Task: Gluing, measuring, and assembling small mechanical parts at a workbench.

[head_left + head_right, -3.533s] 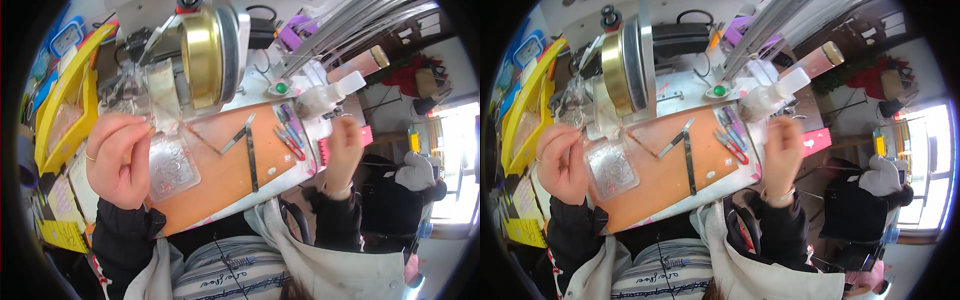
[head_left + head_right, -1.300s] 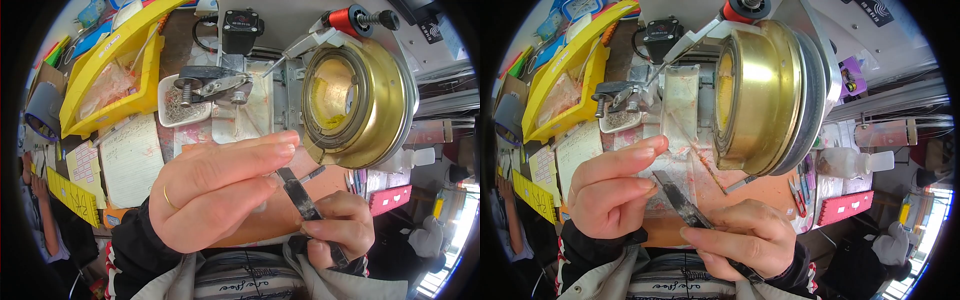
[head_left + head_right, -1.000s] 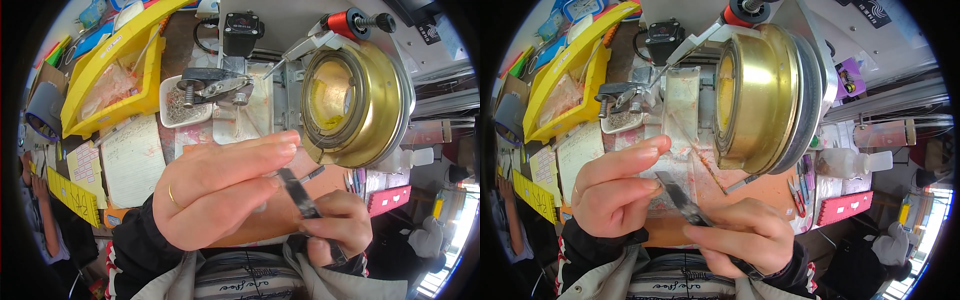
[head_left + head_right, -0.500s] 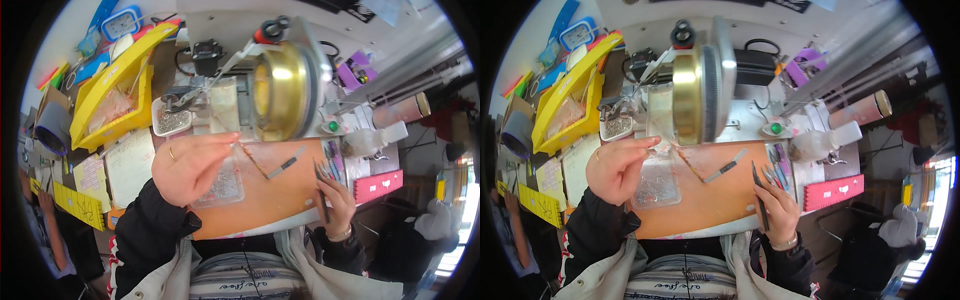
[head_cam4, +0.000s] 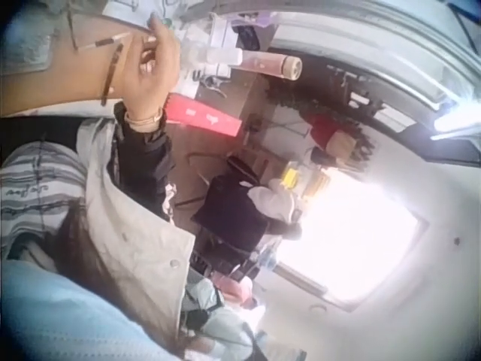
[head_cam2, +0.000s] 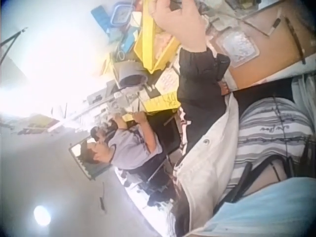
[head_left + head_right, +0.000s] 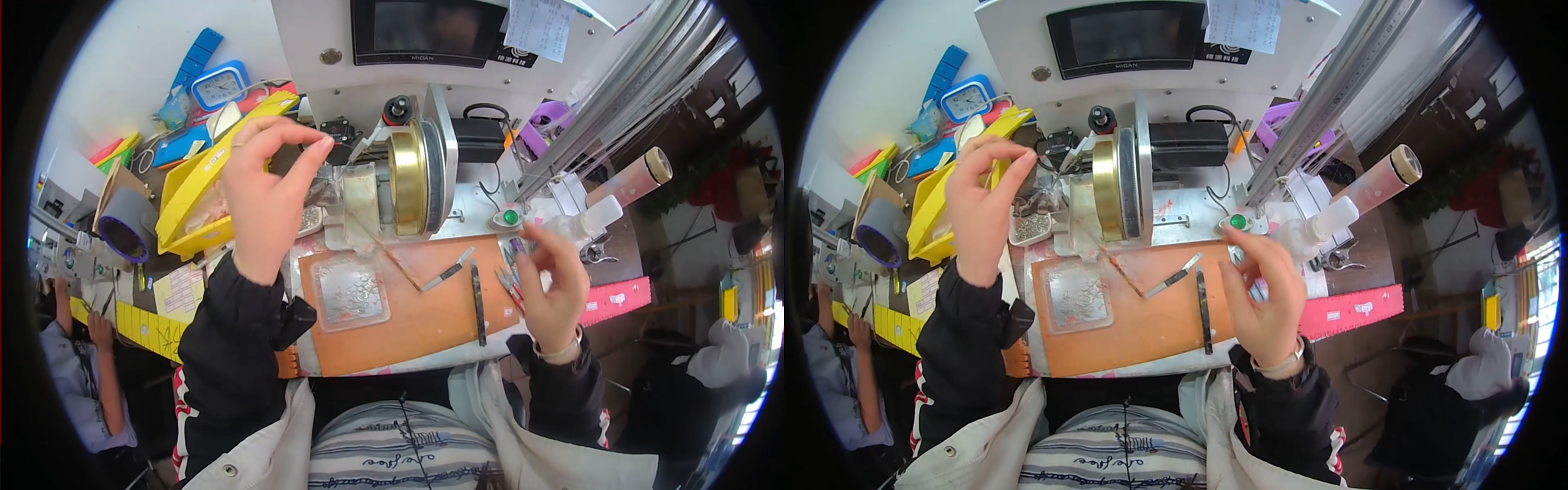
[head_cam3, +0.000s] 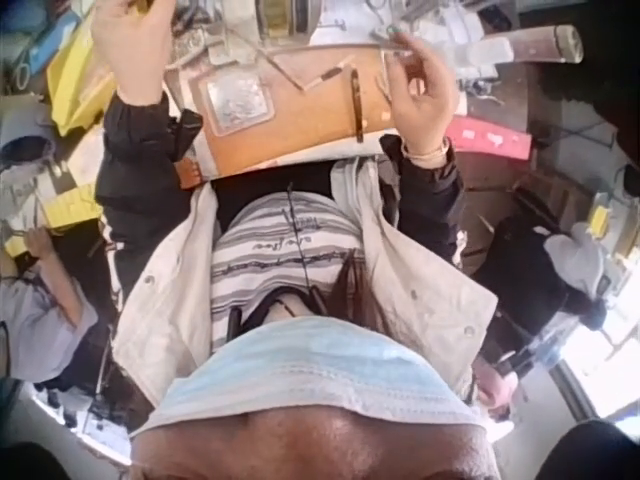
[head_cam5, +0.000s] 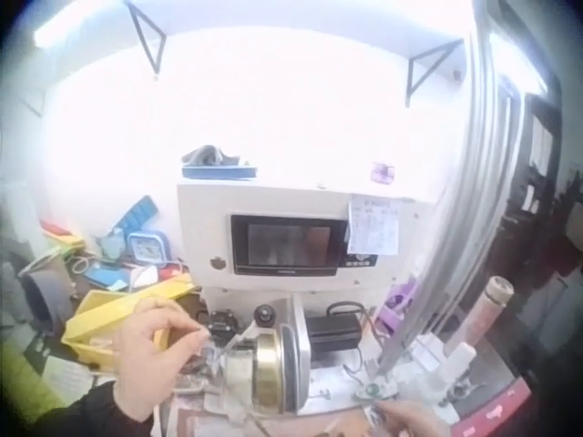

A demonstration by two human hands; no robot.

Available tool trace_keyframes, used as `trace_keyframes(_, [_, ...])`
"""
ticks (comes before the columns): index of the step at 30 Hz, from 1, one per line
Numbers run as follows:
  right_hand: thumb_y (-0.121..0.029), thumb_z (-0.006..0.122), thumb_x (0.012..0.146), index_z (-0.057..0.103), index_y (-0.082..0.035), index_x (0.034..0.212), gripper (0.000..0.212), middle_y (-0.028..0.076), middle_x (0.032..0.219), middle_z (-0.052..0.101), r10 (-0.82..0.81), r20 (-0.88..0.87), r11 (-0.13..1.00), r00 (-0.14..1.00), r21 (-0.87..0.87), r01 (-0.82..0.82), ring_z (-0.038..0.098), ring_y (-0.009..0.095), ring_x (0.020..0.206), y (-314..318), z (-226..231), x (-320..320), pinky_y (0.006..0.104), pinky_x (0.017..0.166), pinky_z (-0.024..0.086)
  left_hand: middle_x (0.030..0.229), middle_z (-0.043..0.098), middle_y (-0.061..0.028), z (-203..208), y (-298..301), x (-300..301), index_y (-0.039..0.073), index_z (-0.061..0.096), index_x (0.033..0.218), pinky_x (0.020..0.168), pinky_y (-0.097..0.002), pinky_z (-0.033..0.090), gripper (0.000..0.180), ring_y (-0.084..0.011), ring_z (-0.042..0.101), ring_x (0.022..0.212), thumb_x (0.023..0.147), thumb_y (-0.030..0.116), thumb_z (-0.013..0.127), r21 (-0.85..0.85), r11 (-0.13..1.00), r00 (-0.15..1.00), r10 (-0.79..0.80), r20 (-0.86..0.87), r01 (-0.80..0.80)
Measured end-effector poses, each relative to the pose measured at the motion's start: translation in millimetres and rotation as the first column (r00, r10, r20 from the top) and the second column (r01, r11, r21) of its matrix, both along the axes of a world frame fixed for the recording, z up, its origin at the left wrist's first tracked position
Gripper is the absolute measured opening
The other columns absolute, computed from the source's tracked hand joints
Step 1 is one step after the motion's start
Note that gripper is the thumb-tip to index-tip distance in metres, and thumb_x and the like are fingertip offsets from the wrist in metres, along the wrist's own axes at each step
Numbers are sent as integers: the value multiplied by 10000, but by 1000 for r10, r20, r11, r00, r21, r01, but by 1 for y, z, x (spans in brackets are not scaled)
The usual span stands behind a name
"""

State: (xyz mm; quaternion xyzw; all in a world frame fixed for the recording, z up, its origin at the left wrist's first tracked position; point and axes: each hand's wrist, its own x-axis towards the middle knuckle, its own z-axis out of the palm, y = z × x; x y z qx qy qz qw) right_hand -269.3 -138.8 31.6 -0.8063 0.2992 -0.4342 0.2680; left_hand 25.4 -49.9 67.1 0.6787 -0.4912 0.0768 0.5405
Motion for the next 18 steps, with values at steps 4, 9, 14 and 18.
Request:
trace_keyframes(4, [37,679,804,686,-47,1103,311,29,896,620,124,194,967,973,195,-162,455,57,608,-24,4,51,198,565,392,1176,633,-104,-15,-10,-5,71,734,837,998,-369,379,104,-257,522,1157,738,85,763,125,990,996,-79,52,72])
trace_keyframes(9, [-24,728,783,728,-52,1006,225,-10,794,554,252,106,926,962,264,-271,407,52,601,-69,-11,85,207,542,340,1203,630,-96,-20,-28,-22,116,758,763,1000,-441,359,96,-331,450,1222,672,142,775,192,974,987,-135,83,117])
trace_keyframes(14, [-13,683,761,712,-21,956,197,52,777,570,428,60,866,902,259,-428,512,143,654,-81,-23,113,278,589,406,1174,648,-75,-25,-36,-24,116,755,763,995,-456,364,113,-325,477,1208,671,178,776,216,973,989,-103,107,78])
trace_keyframes(18, [-25,678,765,715,-34,890,131,123,789,593,342,-67,927,937,189,-324,594,233,713,-75,-11,103,322,633,455,1162,653,-79,-24,-35,-23,114,752,760,1000,-453,372,125,-323,493,1201,649,155,791,232,970,982,-104,156,66])
